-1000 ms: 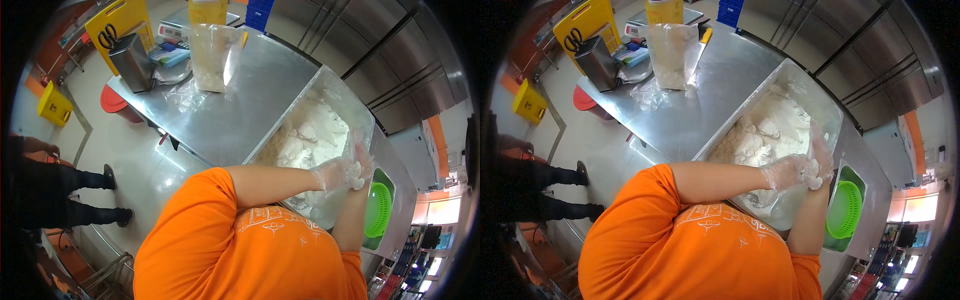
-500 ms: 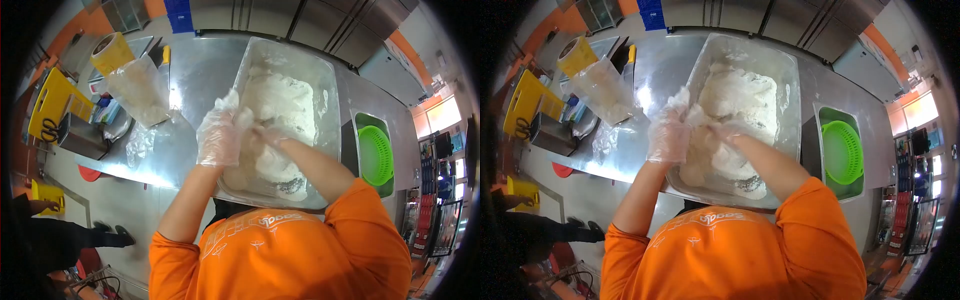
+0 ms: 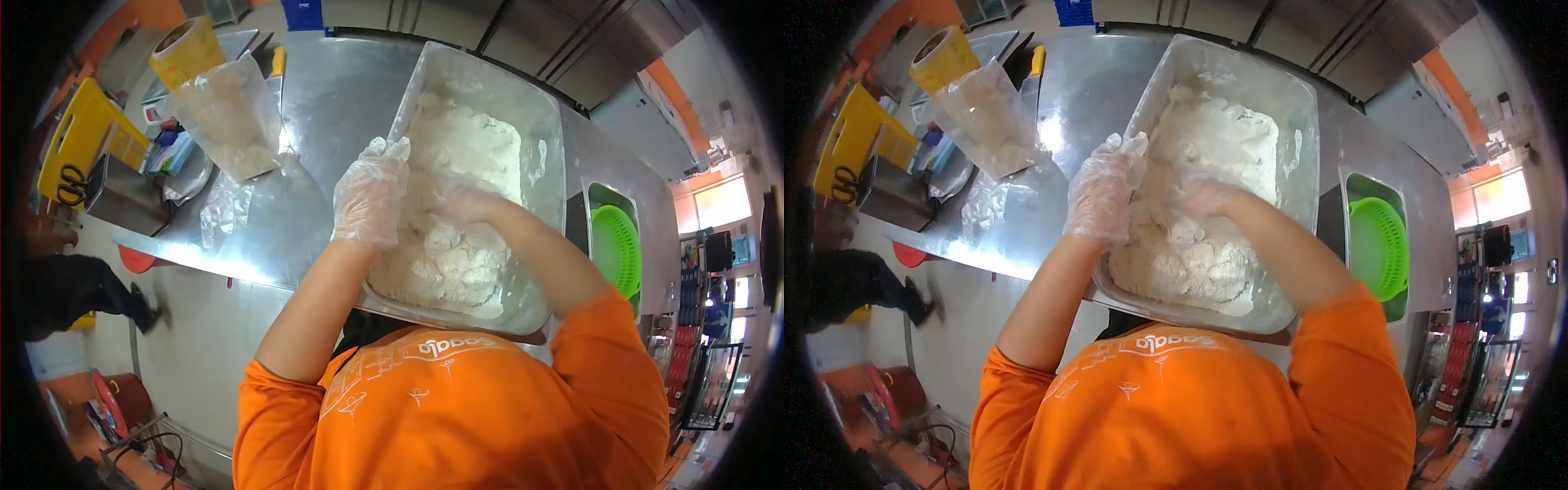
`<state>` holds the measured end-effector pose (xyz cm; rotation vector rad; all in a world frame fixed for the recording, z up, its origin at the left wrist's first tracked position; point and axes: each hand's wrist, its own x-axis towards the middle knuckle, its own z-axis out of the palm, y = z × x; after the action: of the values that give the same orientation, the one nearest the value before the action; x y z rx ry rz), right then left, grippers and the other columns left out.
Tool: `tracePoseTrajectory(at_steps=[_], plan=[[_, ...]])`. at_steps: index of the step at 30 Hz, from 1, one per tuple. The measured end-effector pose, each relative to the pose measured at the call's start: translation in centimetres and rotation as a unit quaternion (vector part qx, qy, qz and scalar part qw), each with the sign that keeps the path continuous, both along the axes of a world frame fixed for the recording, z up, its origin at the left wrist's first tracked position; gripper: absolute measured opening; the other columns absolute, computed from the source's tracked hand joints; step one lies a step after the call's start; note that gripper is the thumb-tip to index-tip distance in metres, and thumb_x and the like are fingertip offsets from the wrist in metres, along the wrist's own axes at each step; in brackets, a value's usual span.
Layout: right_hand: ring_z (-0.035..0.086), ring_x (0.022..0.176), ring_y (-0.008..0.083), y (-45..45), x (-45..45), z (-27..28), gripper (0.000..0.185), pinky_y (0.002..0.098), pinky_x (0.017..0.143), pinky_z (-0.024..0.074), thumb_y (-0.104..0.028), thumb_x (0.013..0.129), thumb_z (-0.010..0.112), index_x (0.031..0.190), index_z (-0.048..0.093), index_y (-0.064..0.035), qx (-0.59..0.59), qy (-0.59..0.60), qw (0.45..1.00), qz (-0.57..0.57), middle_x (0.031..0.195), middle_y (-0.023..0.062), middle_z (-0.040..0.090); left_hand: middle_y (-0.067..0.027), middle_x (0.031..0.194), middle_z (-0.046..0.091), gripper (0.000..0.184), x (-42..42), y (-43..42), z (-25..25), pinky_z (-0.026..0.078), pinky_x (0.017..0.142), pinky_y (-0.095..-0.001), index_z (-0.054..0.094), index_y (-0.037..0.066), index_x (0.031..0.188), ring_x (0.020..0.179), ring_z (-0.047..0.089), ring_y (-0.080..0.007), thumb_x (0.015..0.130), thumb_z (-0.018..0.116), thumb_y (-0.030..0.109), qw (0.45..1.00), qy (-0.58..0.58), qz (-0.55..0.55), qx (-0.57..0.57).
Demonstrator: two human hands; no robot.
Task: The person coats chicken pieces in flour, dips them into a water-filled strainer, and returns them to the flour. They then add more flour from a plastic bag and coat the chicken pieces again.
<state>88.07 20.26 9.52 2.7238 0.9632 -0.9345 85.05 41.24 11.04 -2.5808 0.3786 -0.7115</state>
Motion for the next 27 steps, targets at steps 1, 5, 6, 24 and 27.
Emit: tracePoseTrajectory(at_steps=[1, 5, 6, 24, 27], plan=[[0.054, 0.101, 0.03, 2.3, -0.5, -0.2, 0.048, 0.041, 0.09, 0.0416, -0.038, 0.085, 0.05, 0.122, 0.048, -0.0073, 0.047, -0.016, 0.998, -0.045, 0.114, 0.0188, 0.053, -0.0058, 0.118, 0.054, 0.039, -0.1, -0.1, 0.5, 0.04, 0.093, -0.0281, 0.048, 0.016, 0.124, 0.112, 0.049, -0.0214, 0.085, 0.049, 0.012, 0.997, 0.044, 0.006, -0.058], [0.056, 0.096, 0.0286, 8.8, -7.2, -0.3, 0.041, 0.0405, 0.085, 0.0431, -0.034, 0.085, 0.05, 0.116, 0.053, -0.0082, 0.275, -0.102, 0.955, -0.036, 0.104, 0.0156, 0.057, -0.0035, 0.119, 0.054, 0.047, -1.2, -0.2, 3.7, 0.039, 0.096, -0.0283, 0.048, 0.017, 0.125, 0.114, 0.048, -0.0204, 0.079, 0.052, 0.006, 0.934, 0.191, -0.026, -0.302], [0.055, 0.099, 0.0286, 8.1, -7.7, -0.7, 0.042, 0.0402, 0.087, 0.0425, -0.035, 0.084, 0.05, 0.118, 0.052, -0.0098, 0.26, -0.078, 0.962, 0.036, 0.106, 0.0158, 0.057, -0.0038, 0.119, 0.054, 0.047, -0.9, 0.1, 2.5, 0.039, 0.095, -0.0283, 0.048, 0.017, 0.125, 0.114, 0.048, -0.0205, 0.079, 0.052, 0.006, 0.976, 0.14, -0.037, -0.16], [0.059, 0.085, 0.0257, 8.5, -3.8, -6.1, 0.033, 0.0369, 0.076, 0.0481, -0.024, 0.083, 0.051, 0.094, 0.059, 0.0058, 0.224, -0.065, 0.967, 0.1, 0.087, 0.0182, 0.061, -0.0134, 0.112, 0.057, 0.034, -2.5, -0.3, 6.6, 0.041, 0.091, -0.0337, 0.057, 0.014, 0.117, 0.109, 0.051, -0.0282, 0.083, 0.051, 0.015, 0.853, 0.26, -0.013, -0.452], [0.058, 0.077, 0.0229, 8.5, -8.7, -4.5, 0.029, 0.0355, 0.072, 0.0483, -0.022, 0.083, 0.05, 0.09, 0.06, 0.005, 0.317, 0.076, 0.945, 0.003, 0.082, 0.0144, 0.061, -0.0123, 0.111, 0.057, 0.033, -1.7, -0.2, 5.1, 0.041, 0.091, -0.0335, 0.058, 0.014, 0.115, 0.108, 0.051, -0.0279, 0.083, 0.051, 0.014, 0.771, 0.298, -0.013, -0.563]])
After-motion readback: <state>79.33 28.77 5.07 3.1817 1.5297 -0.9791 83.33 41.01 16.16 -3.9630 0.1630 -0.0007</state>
